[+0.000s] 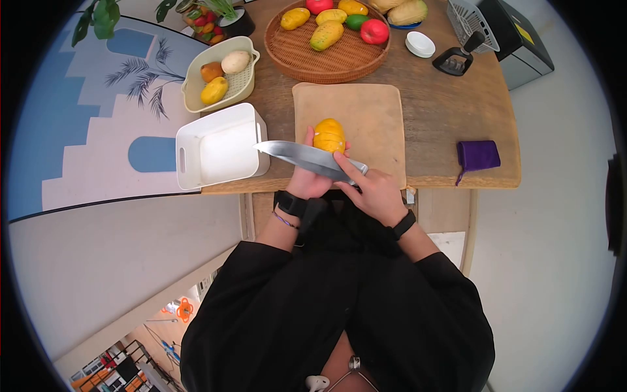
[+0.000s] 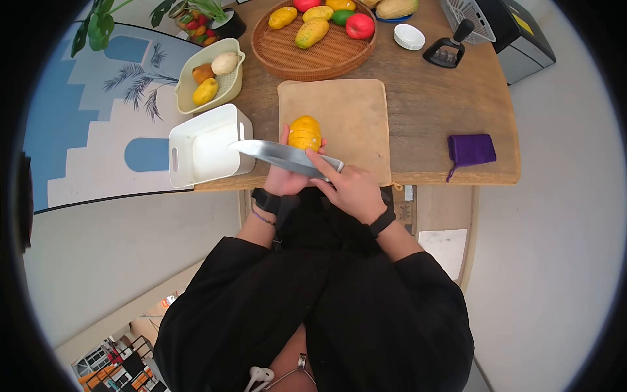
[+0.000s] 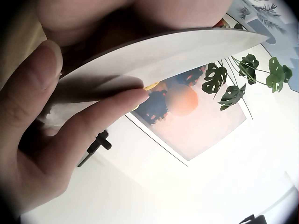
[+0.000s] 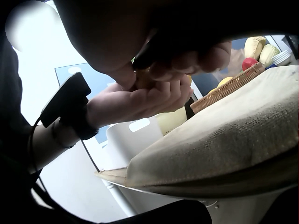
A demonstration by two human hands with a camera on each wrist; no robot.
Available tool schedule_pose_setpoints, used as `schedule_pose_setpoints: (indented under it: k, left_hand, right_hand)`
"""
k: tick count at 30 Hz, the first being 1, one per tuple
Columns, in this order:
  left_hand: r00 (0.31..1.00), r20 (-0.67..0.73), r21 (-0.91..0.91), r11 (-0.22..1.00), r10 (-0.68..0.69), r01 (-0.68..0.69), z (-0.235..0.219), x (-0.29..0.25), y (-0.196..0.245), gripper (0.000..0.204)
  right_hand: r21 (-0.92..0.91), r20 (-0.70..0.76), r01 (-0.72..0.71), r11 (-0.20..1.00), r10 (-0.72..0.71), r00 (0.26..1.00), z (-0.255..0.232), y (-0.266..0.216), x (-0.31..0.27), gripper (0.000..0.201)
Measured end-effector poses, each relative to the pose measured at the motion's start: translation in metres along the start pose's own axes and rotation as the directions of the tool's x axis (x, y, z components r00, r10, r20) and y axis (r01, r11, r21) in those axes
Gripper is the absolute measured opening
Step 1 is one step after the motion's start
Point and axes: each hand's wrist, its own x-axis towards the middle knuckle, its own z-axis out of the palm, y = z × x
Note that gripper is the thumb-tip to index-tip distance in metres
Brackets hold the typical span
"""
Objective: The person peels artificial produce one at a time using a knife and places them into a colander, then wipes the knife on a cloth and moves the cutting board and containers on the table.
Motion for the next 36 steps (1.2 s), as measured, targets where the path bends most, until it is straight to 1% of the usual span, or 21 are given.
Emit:
schedule_pose_setpoints:
  k: [2, 4, 5, 7, 8, 10, 12, 14, 16, 18, 20, 22, 23, 24, 25, 29, 31, 32, 34, 35, 36]
  left_hand:
    - [0.999, -0.017, 0.021, 0.999, 0.028, -0.028, 0.009, -0.002, -0.006, 0.063]
    - [0.966, -0.180, 0.092, 0.981, 0.186, -0.172, 0.020, -0.002, -0.012, 0.059]
    - [0.966, -0.178, 0.093, 0.981, 0.185, -0.171, 0.023, -0.004, -0.011, 0.059]
    - [0.976, -0.158, 0.096, 0.986, 0.153, -0.139, 0.025, -0.009, -0.008, 0.055]
    - [0.975, -0.158, 0.096, 0.986, 0.153, -0.140, 0.022, -0.010, -0.005, 0.055]
    - [0.997, 0.076, 0.164, 0.986, 0.024, -0.037, 0.013, -0.011, 0.001, 0.051]
    - [0.994, 0.110, 0.173, 0.985, -0.006, -0.013, 0.009, -0.013, 0.005, 0.051]
    - [0.989, 0.141, 0.183, 0.983, -0.034, 0.008, 0.009, -0.013, 0.006, 0.051]
    - [1.000, 0.025, 0.122, 0.992, 0.010, -0.013, 0.011, -0.012, 0.005, 0.050]
    - [0.999, 0.001, 0.091, 0.994, 0.052, -0.052, 0.003, -0.007, 0.004, 0.053]
    - [0.996, -0.021, 0.062, 0.995, 0.082, -0.080, 0.011, -0.004, -0.002, 0.055]
    - [0.952, -0.248, -0.009, 0.982, 0.180, -0.188, 0.022, -0.002, -0.009, 0.062]
    - [0.952, -0.248, -0.007, 0.983, 0.178, -0.186, 0.014, 0.000, -0.007, 0.062]
    - [0.994, -0.048, -0.001, 0.996, 0.094, -0.094, -0.001, 0.002, -0.004, 0.063]
    - [0.988, 0.151, 0.023, 1.000, 0.002, -0.006, -0.003, 0.002, -0.001, 0.064]
    - [0.991, 0.131, 0.015, 1.000, 0.019, -0.021, 0.004, -0.001, -0.004, 0.062]
    - [0.956, -0.245, 0.113, 0.984, 0.164, -0.140, 0.015, -0.004, -0.008, 0.061]
    - [0.956, -0.245, 0.113, 0.984, 0.164, -0.140, 0.014, -0.006, -0.009, 0.061]
    - [0.973, -0.185, 0.213, 0.972, 0.137, -0.096, 0.013, -0.012, -0.006, 0.059]
    - [0.978, -0.176, 0.255, 0.965, 0.113, -0.065, 0.010, -0.014, -0.003, 0.059]
    - [0.978, -0.175, 0.255, 0.965, 0.112, -0.065, 0.006, -0.015, -0.001, 0.059]
  right_hand:
    - [0.004, -0.009, -0.013, 1.000, 0.013, 1.000, 0.000, 0.002, 0.000, 0.066]
    - [0.079, 0.048, -0.089, 0.993, 0.085, 0.995, -0.004, 0.005, 0.002, 0.068]
    - [0.078, 0.046, -0.090, 0.993, 0.086, 0.995, -0.006, 0.006, 0.005, 0.068]
    - [0.341, -0.016, -0.177, 0.923, 0.194, 0.981, -0.011, 0.008, 0.010, 0.067]
    - [0.341, -0.016, -0.176, 0.923, 0.193, 0.981, -0.008, 0.015, 0.012, 0.067]
    - [0.570, 0.002, -0.186, 0.800, 0.225, 0.974, -0.001, 0.034, 0.015, 0.062]
    - [0.581, -0.027, -0.146, 0.801, 0.199, 0.980, -0.003, 0.046, 0.016, 0.059]
    - [0.360, 0.201, -0.501, 0.787, 0.459, 0.865, -0.022, 0.039, 0.022, 0.061]
    - [0.408, 0.144, -0.453, 0.793, 0.434, 0.889, -0.020, 0.034, 0.018, 0.062]
    - [0.449, 0.088, -0.410, 0.794, 0.417, 0.905, -0.019, 0.027, 0.011, 0.064]
    - [0.346, -0.080, -0.137, 0.928, 0.174, 0.981, -0.019, 0.016, 0.006, 0.067]
    - [0.270, -0.021, -0.141, 0.953, 0.152, 0.988, -0.019, 0.008, -0.001, 0.068]
    - [0.224, 0.003, -0.089, 0.971, 0.091, 0.996, -0.017, 0.005, -0.002, 0.067]
    - [0.179, 0.031, -0.035, 0.983, 0.030, 0.999, -0.015, 0.002, -0.003, 0.066]
    - [0.141, 0.019, -0.012, 0.990, 0.010, 1.000, -0.011, 0.000, -0.004, 0.066]
    - [0.106, 0.022, -0.016, 0.994, 0.013, 1.000, -0.010, -0.002, -0.003, 0.066]
    - [0.123, 0.083, -0.154, 0.980, 0.144, 0.986, -0.013, 0.001, -0.003, 0.067]
    - [0.123, 0.084, -0.154, 0.980, 0.144, 0.986, -0.013, 0.005, -0.001, 0.067]
    - [0.355, 0.001, -0.182, 0.917, 0.194, 0.981, -0.013, 0.015, 0.004, 0.065]
    - [0.355, 0.000, -0.182, 0.917, 0.194, 0.981, -0.014, 0.021, 0.007, 0.065]
    - [0.391, 0.067, -0.281, 0.876, 0.277, 0.958, -0.016, 0.028, 0.010, 0.064]
